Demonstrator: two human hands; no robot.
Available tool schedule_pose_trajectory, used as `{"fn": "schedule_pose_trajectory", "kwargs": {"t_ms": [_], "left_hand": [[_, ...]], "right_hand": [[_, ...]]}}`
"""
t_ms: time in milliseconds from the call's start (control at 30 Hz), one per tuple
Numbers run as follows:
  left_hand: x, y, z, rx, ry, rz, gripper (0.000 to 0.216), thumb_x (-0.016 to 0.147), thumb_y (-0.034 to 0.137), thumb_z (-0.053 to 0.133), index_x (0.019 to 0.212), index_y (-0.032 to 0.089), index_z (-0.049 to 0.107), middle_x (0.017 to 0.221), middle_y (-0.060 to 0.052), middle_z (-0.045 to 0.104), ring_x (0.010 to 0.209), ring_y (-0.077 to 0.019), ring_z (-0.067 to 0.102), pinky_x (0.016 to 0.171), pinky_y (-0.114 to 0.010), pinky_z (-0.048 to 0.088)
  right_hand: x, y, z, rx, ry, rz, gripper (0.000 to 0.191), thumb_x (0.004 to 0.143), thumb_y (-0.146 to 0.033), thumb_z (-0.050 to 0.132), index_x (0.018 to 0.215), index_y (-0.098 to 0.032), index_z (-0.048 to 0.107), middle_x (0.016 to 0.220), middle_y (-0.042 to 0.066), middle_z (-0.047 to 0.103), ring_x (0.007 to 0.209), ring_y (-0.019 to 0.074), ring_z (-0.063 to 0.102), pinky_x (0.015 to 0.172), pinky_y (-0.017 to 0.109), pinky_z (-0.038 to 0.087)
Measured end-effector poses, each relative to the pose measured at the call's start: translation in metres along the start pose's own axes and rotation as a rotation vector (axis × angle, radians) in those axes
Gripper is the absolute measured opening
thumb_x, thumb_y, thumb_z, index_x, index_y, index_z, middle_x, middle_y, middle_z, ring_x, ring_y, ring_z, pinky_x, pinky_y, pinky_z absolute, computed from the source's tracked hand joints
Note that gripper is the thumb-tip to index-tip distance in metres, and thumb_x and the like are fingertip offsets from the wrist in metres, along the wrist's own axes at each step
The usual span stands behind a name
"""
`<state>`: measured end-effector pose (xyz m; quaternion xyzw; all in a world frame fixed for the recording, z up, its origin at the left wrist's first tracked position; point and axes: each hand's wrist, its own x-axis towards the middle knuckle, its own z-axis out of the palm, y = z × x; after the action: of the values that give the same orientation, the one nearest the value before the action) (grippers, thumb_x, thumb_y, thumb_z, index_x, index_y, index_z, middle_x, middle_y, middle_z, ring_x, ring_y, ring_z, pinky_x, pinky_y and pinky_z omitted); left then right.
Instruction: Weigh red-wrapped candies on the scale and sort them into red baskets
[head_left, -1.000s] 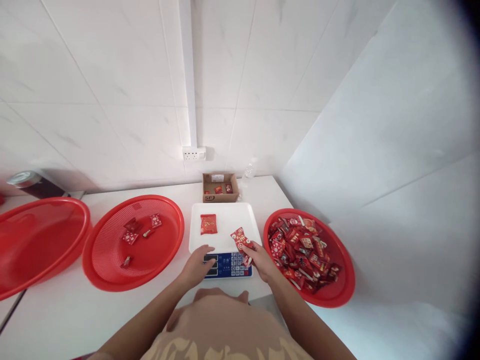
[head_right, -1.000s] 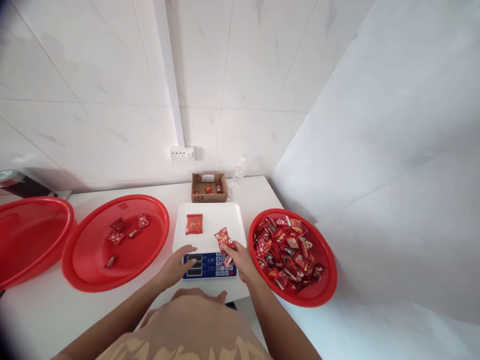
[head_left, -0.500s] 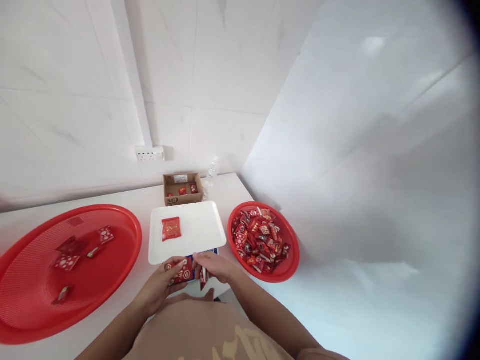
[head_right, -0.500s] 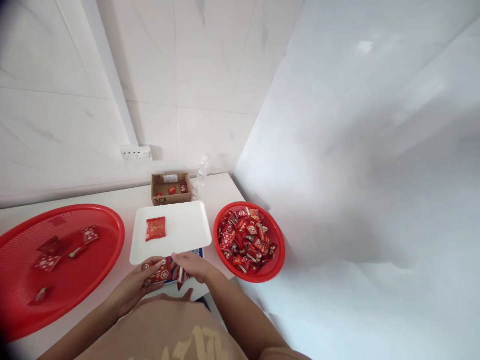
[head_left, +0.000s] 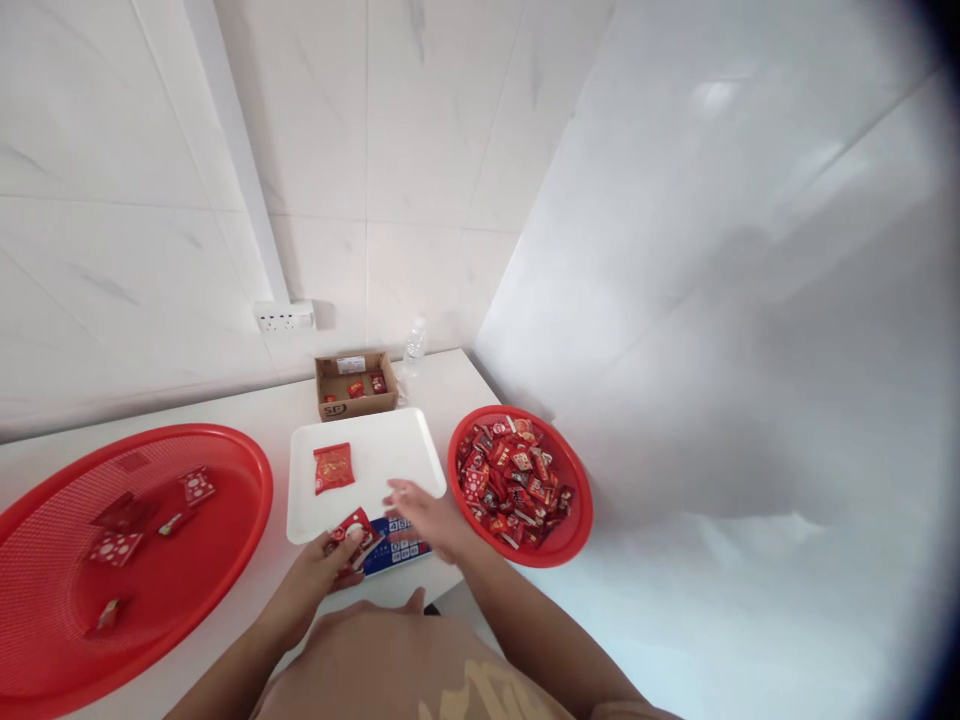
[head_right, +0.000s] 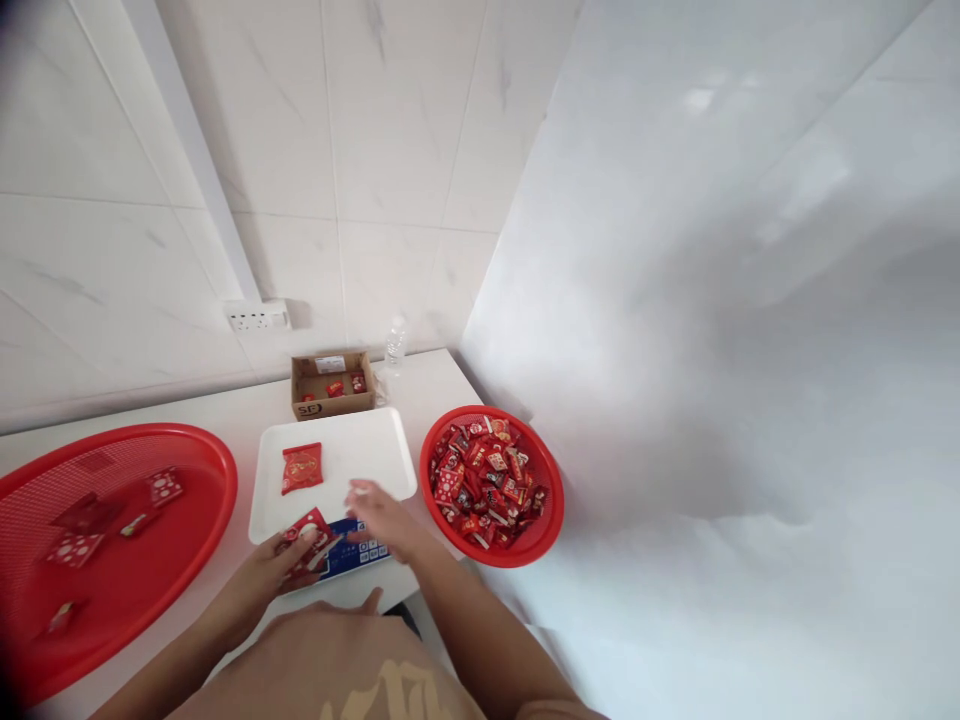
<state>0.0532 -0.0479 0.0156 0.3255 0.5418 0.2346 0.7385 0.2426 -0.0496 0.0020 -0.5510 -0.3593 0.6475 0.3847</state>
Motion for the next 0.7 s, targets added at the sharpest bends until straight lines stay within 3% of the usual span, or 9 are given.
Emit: {"fn": "schedule_pose_trajectory", "kwargs": {"t_ms": [133,167,267,367,433,567,700], "left_hand": [[-0.007,0.004,-0.016,-0.170,0.074,-0.063,0.028,0.076,0.037,0.065,0.093,0.014,0.064,0.094,-0.010,0.070,0.079,-0.0191,0.067,0.078,-0.036,0.056],[-0.008,0.004,-0.018,-0.184,0.100,-0.071,0.026,0.077,0.034,0.065,0.093,0.014,0.064,0.093,-0.010,0.070,0.078,-0.0187,0.067,0.078,-0.036,0.056],[-0.010,0.005,-0.023,-0.190,0.151,-0.086,0.023,0.079,0.032,0.063,0.094,0.014,0.063,0.090,-0.010,0.070,0.076,-0.0182,0.067,0.077,-0.037,0.057],[-0.011,0.006,-0.023,-0.190,0.151,-0.098,0.025,0.078,0.033,0.065,0.095,0.014,0.062,0.091,-0.010,0.070,0.077,-0.0182,0.067,0.077,-0.036,0.057],[-0.011,0.007,-0.023,-0.182,0.147,-0.114,0.027,0.077,0.034,0.066,0.095,0.014,0.062,0.093,-0.010,0.070,0.077,-0.0181,0.067,0.077,-0.034,0.057],[-0.009,0.005,-0.026,-0.172,0.129,-0.137,0.026,0.078,0.034,0.065,0.095,0.015,0.063,0.093,-0.009,0.070,0.076,-0.0167,0.067,0.077,-0.034,0.057],[-0.007,0.005,-0.027,-0.181,0.083,-0.160,0.027,0.078,0.035,0.064,0.094,0.014,0.064,0.093,-0.010,0.069,0.078,-0.0167,0.066,0.078,-0.033,0.057]], "right_hand": [[0.037,-0.001,-0.081,-0.479,0.616,-0.161,0.040,0.084,-0.037,0.043,0.122,-0.024,0.050,0.121,0.007,0.056,0.109,0.0179,0.053,0.093,0.034,0.043],[0.046,0.000,-0.100,-0.523,0.673,-0.152,0.043,0.083,-0.034,0.044,0.124,-0.022,0.049,0.126,0.009,0.053,0.117,0.0194,0.048,0.099,0.035,0.038],[0.066,0.011,-0.138,-0.582,0.725,-0.107,0.052,0.076,-0.027,0.051,0.127,-0.017,0.047,0.135,0.013,0.045,0.128,0.0248,0.037,0.106,0.041,0.029],[0.071,0.030,-0.148,-0.717,0.715,-0.066,0.057,0.069,-0.021,0.059,0.125,-0.016,0.050,0.142,0.015,0.035,0.128,0.0294,0.036,0.106,0.042,0.028],[0.068,0.041,-0.150,-0.901,0.688,-0.046,0.051,0.070,-0.018,0.058,0.120,-0.016,0.054,0.142,0.016,0.033,0.123,0.0277,0.042,0.102,0.037,0.032],[0.054,0.050,-0.160,-1.069,0.649,-0.003,0.034,0.071,-0.007,0.048,0.099,-0.017,0.063,0.118,0.011,0.054,0.099,0.0178,0.057,0.089,0.026,0.040],[0.030,0.050,-0.181,-1.085,0.662,0.087,0.025,0.069,-0.006,0.047,0.083,-0.018,0.064,0.096,0.007,0.063,0.085,0.0169,0.060,0.079,0.026,0.042]]}}
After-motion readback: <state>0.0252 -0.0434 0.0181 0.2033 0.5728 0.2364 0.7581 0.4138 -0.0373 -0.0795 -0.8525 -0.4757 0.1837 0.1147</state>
